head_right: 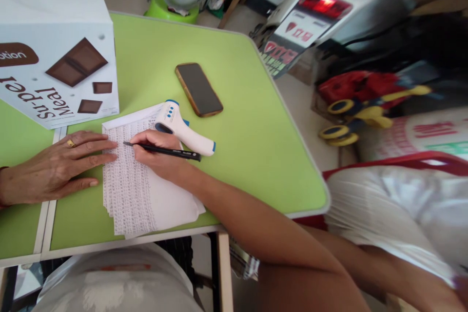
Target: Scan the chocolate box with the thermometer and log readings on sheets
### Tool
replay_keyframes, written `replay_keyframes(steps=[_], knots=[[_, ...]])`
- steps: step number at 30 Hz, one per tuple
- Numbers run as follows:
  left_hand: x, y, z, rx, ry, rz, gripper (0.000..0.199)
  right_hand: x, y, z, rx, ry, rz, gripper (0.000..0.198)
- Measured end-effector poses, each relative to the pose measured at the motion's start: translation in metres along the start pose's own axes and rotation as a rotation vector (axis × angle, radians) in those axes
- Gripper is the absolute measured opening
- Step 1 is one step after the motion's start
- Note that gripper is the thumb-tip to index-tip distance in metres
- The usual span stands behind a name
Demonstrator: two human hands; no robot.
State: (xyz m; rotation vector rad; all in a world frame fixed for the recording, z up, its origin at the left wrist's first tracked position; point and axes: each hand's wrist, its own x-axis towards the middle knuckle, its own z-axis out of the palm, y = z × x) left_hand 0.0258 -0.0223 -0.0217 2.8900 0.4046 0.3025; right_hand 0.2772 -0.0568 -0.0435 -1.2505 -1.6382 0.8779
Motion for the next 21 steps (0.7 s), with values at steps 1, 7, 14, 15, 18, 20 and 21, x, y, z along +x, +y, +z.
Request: replay_keyframes(steps=[1,7,14,15,18,20,21], knots=[[-0.0001,0.0001,-0.0001,-0.002,0.003,-0.001,0.045,0.0,-0.0001,0.0002,-0.005,0.003,0.009,0.01],[0.0005,0.0003,-0.0017,-0.018,0.002,0.0,0.045,-0.0003,-0.0019,0.0009,0.007,0.017,0.033,0.009],[0.001,-0.0001,-0.0023,-0.027,0.0,-0.001,0.045,0.0008,-0.0039,-0.0008,0.006,0.016,0.049,0.009],[0.0007,-0.0001,-0.0021,-0.028,0.001,-0.001,0.045,0.001,-0.0038,-0.0009,0.004,0.025,0.048,0.009],[-0.0001,-0.0001,-0.0015,-0.03,0.009,0.002,0.045,0.001,-0.0035,-0.0006,-0.009,0.045,0.046,0.009],[-0.0002,0.0,-0.0015,-0.028,0.01,0.004,0.045,0.0007,-0.0033,-0.0004,-0.005,0.04,0.041,0.01],[-0.0001,0.0,-0.0016,-0.028,0.009,0.004,0.045,0.0006,-0.0033,-0.0004,0.001,0.032,0.04,0.011]])
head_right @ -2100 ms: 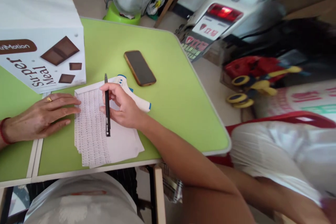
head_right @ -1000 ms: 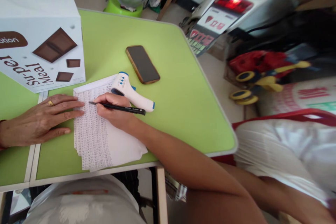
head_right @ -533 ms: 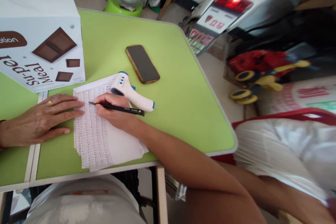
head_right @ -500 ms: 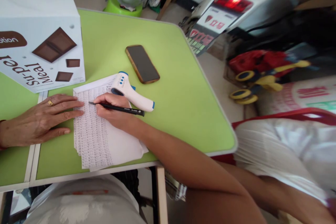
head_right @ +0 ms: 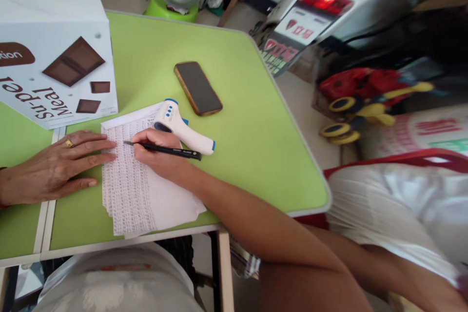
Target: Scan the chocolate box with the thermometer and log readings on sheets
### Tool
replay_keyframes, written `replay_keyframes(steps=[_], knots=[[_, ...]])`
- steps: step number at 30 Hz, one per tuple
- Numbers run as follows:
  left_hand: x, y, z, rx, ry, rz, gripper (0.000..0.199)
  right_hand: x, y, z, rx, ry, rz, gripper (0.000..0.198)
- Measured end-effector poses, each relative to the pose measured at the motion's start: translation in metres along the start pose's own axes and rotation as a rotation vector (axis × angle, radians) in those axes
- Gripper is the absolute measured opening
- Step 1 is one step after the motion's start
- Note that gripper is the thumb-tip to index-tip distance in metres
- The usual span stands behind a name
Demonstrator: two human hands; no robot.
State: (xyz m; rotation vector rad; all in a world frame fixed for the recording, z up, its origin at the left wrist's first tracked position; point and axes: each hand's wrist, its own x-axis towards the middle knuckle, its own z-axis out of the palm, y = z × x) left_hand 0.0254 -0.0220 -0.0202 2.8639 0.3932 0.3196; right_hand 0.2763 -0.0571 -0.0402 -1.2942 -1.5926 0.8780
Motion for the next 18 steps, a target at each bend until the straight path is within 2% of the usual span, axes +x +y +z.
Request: replay_keyframes(steps=[5,18], knots=[[0.0009,0.0001,-0.0006,-0.003,-0.002,-0.005,0.044,-0.0004,-0.001,-0.0007,0.004,-0.019,0.035,0.009],[0.0002,-0.0008,0.0003,0.003,0.006,0.003,0.044,-0.0003,0.0021,-0.0025,-0.016,-0.011,0.004,0.009]])
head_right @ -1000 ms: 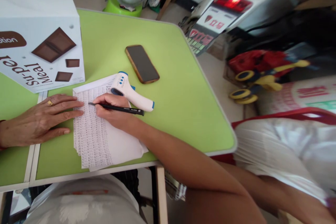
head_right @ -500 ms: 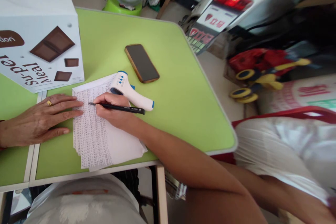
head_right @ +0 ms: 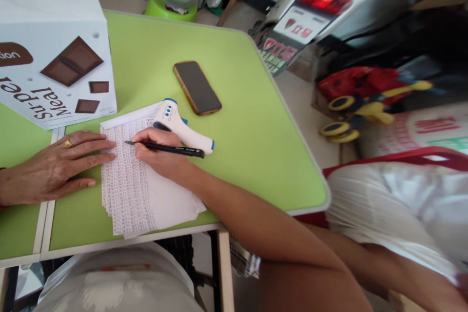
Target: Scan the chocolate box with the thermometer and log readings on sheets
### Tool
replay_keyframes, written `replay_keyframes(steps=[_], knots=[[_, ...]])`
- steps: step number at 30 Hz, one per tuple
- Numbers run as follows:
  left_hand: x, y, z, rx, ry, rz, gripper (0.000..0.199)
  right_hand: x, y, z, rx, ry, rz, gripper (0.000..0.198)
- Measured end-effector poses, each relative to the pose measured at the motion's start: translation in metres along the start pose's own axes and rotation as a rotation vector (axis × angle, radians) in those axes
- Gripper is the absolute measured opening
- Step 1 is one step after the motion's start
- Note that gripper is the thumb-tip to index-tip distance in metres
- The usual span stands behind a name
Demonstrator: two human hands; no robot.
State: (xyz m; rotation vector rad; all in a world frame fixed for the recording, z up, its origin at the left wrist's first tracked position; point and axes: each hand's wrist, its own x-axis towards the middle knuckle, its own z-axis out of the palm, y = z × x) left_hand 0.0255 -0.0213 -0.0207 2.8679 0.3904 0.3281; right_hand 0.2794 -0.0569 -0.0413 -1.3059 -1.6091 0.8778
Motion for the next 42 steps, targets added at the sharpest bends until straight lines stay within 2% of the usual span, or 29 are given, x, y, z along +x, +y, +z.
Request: replay_keyframes(steps=[31,38,42], knots=[[0.0002,-0.0002,-0.0002,0.01,-0.012,0.008,0.044,0.0002,-0.001,0.0013,0.004,0.064,0.024,0.009],[0.0001,0.0001,-0.0004,0.011,-0.015,0.009,0.044,-0.0013,-0.0017,-0.0003,-0.021,0.011,0.056,0.008],[-0.0005,0.0002,-0.0004,0.009,-0.015,0.005,0.044,0.0003,-0.0001,-0.0023,-0.006,0.036,0.024,0.007]])
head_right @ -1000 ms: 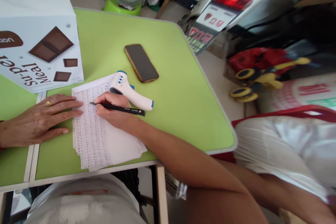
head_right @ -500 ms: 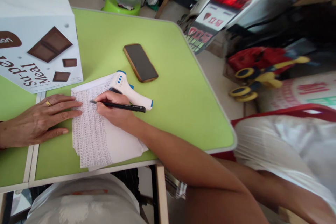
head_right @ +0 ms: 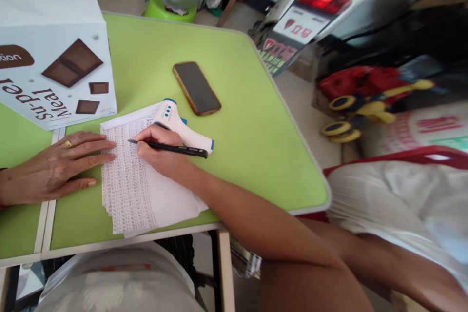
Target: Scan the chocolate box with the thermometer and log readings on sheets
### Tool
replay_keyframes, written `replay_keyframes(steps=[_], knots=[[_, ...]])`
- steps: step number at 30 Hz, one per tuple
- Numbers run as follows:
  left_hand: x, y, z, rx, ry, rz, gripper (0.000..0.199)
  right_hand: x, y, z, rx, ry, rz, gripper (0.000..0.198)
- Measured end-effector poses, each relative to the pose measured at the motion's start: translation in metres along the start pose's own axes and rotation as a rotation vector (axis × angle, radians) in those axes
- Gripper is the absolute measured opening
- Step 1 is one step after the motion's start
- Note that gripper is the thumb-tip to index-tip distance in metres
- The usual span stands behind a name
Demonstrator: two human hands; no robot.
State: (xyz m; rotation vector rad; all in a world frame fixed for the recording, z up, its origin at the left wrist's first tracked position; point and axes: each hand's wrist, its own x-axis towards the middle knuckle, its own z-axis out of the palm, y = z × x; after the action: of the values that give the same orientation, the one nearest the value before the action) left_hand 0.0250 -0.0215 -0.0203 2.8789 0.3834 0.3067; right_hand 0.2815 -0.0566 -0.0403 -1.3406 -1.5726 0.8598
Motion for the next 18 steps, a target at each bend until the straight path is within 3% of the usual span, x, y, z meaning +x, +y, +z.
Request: replay_keyframes(steps=[5,8,12,18], knots=[[0.0006,-0.0005,-0.0002,-0.003,-0.001,0.0,0.044,0.0002,0.002,0.0007,0.106,-0.024,-0.104,0.006],[0.001,-0.0006,-0.0002,-0.008,-0.007,0.0,0.044,-0.0018,0.0011,0.0024,0.132,-0.023,-0.075,0.007],[0.0009,-0.0007,0.0002,-0.004,-0.005,0.002,0.044,-0.002,-0.0001,0.0033,0.098,-0.005,-0.046,0.004],[0.0007,0.0,0.0001,0.001,0.004,0.004,0.044,0.0019,-0.0016,0.0021,0.03,-0.004,-0.134,0.006]])
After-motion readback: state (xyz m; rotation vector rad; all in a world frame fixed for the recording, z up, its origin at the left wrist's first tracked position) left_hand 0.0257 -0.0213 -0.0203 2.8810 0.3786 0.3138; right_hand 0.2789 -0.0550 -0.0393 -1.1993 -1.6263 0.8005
